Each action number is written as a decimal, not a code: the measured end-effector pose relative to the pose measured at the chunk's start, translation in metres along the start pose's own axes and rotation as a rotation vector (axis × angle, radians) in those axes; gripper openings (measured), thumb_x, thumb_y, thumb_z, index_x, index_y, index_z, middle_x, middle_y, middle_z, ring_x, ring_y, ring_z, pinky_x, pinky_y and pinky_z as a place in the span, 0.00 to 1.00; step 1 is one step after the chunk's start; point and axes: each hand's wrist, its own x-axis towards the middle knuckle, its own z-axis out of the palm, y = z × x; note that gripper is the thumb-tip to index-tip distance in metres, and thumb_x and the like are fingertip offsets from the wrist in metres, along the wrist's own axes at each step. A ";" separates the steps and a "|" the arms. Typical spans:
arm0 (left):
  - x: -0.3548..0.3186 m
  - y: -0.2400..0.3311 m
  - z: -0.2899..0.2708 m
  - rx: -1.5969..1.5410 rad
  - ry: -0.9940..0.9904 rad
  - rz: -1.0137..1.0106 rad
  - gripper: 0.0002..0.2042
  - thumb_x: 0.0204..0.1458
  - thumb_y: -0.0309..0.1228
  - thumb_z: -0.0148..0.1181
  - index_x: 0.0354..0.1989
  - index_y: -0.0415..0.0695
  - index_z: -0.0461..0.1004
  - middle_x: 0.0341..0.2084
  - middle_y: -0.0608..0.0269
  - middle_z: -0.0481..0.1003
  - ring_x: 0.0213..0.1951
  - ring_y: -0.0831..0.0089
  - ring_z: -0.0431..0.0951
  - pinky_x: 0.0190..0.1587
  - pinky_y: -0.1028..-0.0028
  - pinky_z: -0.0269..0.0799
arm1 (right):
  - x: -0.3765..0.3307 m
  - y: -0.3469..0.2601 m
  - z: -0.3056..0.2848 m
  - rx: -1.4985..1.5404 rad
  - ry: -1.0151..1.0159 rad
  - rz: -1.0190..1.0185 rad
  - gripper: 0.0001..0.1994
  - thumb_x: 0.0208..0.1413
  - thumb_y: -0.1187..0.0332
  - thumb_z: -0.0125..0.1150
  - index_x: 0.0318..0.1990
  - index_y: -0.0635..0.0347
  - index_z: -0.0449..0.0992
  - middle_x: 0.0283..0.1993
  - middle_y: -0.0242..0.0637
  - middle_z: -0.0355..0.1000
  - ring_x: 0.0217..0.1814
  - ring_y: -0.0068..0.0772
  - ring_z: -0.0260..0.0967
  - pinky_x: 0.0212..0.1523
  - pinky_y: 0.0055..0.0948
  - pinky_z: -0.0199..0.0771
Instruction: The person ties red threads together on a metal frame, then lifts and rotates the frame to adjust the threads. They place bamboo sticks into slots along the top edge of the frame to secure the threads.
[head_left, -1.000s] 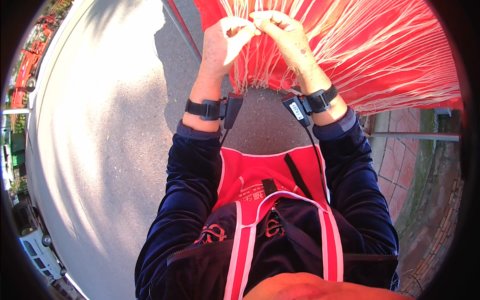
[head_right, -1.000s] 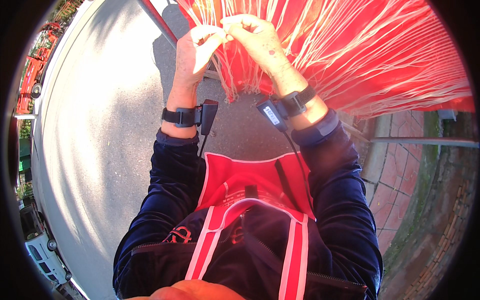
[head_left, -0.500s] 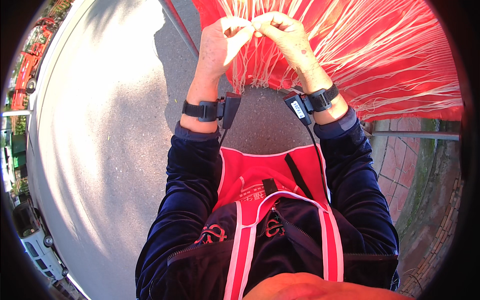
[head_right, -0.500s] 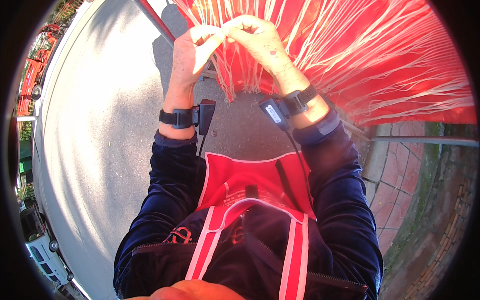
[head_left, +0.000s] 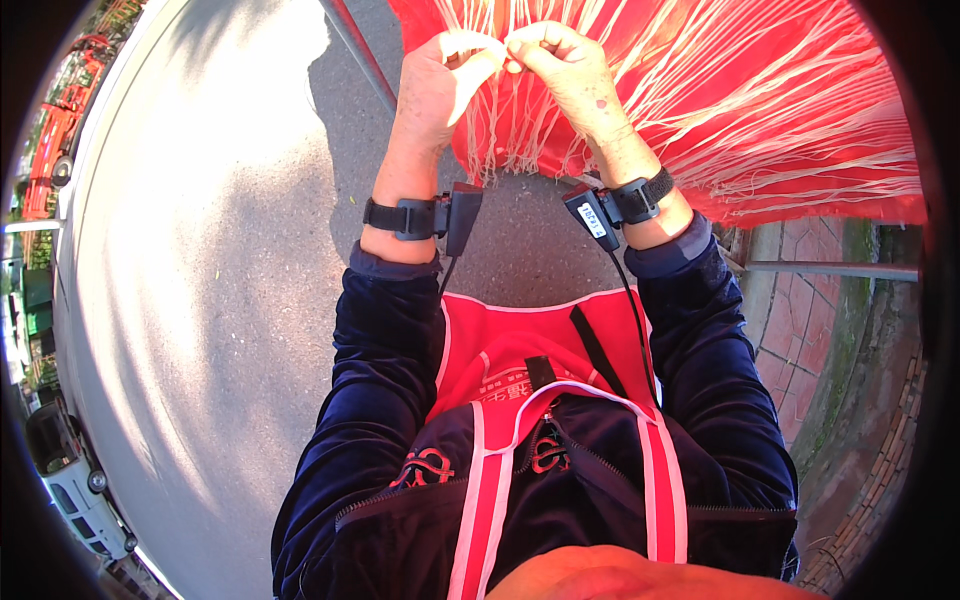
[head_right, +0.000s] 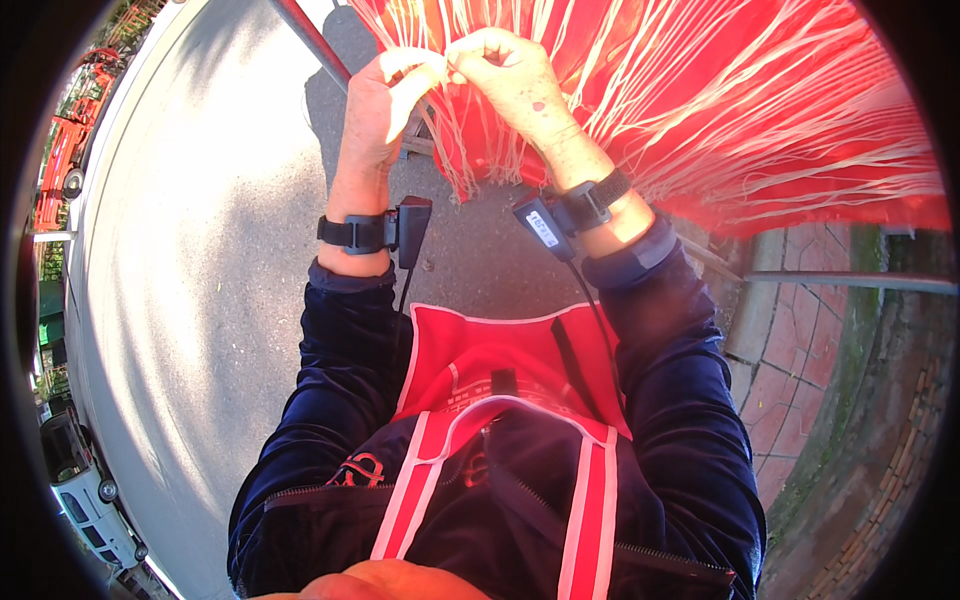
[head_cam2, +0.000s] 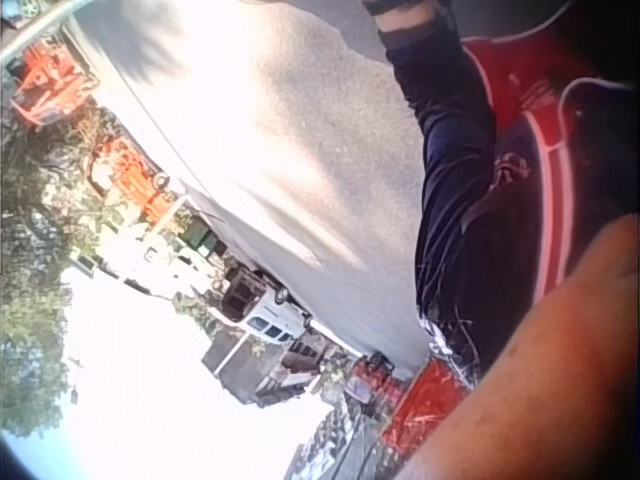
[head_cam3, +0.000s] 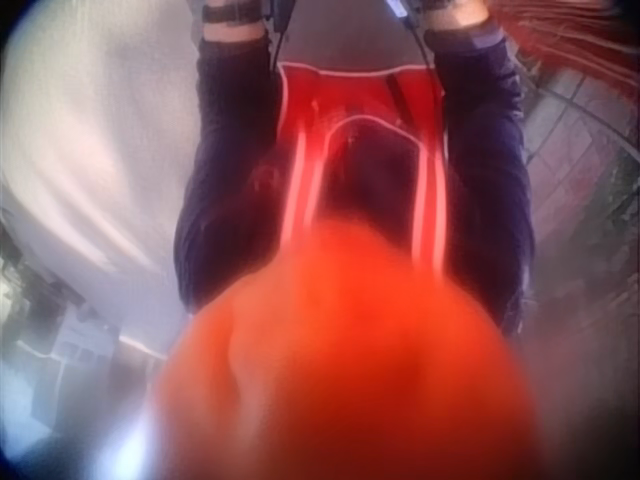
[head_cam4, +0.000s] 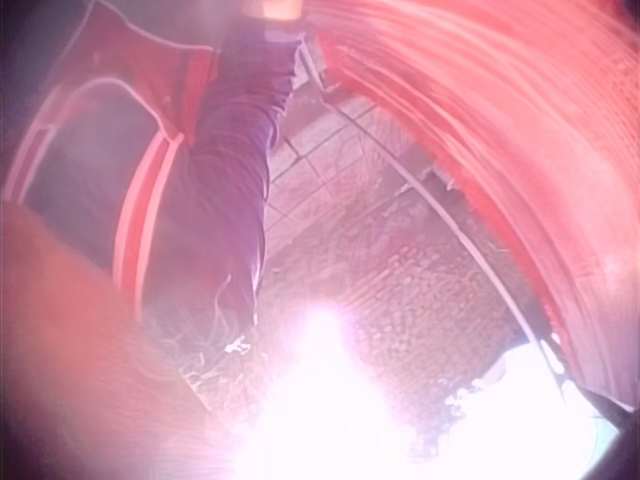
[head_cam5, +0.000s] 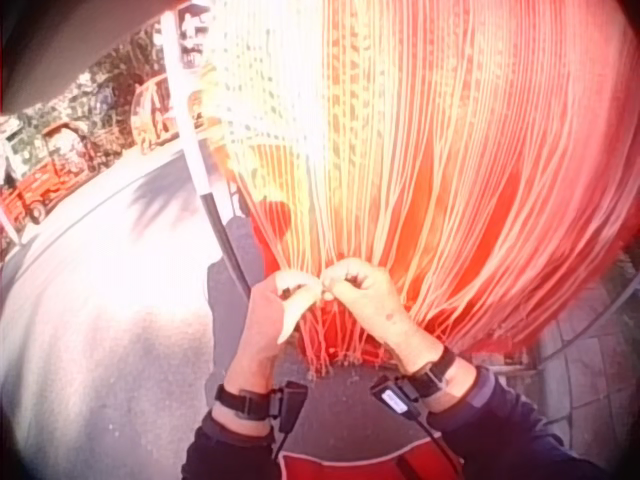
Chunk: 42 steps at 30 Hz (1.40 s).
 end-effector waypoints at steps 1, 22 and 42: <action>-0.001 0.000 -0.001 0.010 0.007 -0.032 0.07 0.57 0.24 0.62 0.42 0.39 0.80 0.34 0.66 0.81 0.35 0.80 0.78 0.40 0.80 0.73 | 0.000 0.000 0.000 -0.004 -0.004 -0.004 0.05 0.61 0.72 0.60 0.40 0.62 0.80 0.35 0.30 0.78 0.38 0.18 0.75 0.43 0.20 0.75; 0.001 -0.006 0.008 -0.002 0.160 0.106 0.06 0.53 0.18 0.60 0.38 0.37 0.80 0.32 0.64 0.80 0.35 0.79 0.77 0.40 0.80 0.72 | 0.003 0.001 0.006 -0.029 0.067 0.010 0.05 0.59 0.72 0.61 0.39 0.63 0.79 0.34 0.32 0.79 0.36 0.19 0.76 0.41 0.20 0.75; 0.003 -0.004 -0.022 -0.710 -0.039 -0.064 0.03 0.60 0.26 0.50 0.36 0.42 0.71 0.31 0.65 0.76 0.36 0.73 0.79 0.47 0.66 0.78 | 0.001 0.013 -0.025 0.718 -0.097 0.100 0.06 0.64 0.69 0.54 0.39 0.61 0.75 0.32 0.33 0.73 0.39 0.31 0.76 0.51 0.35 0.76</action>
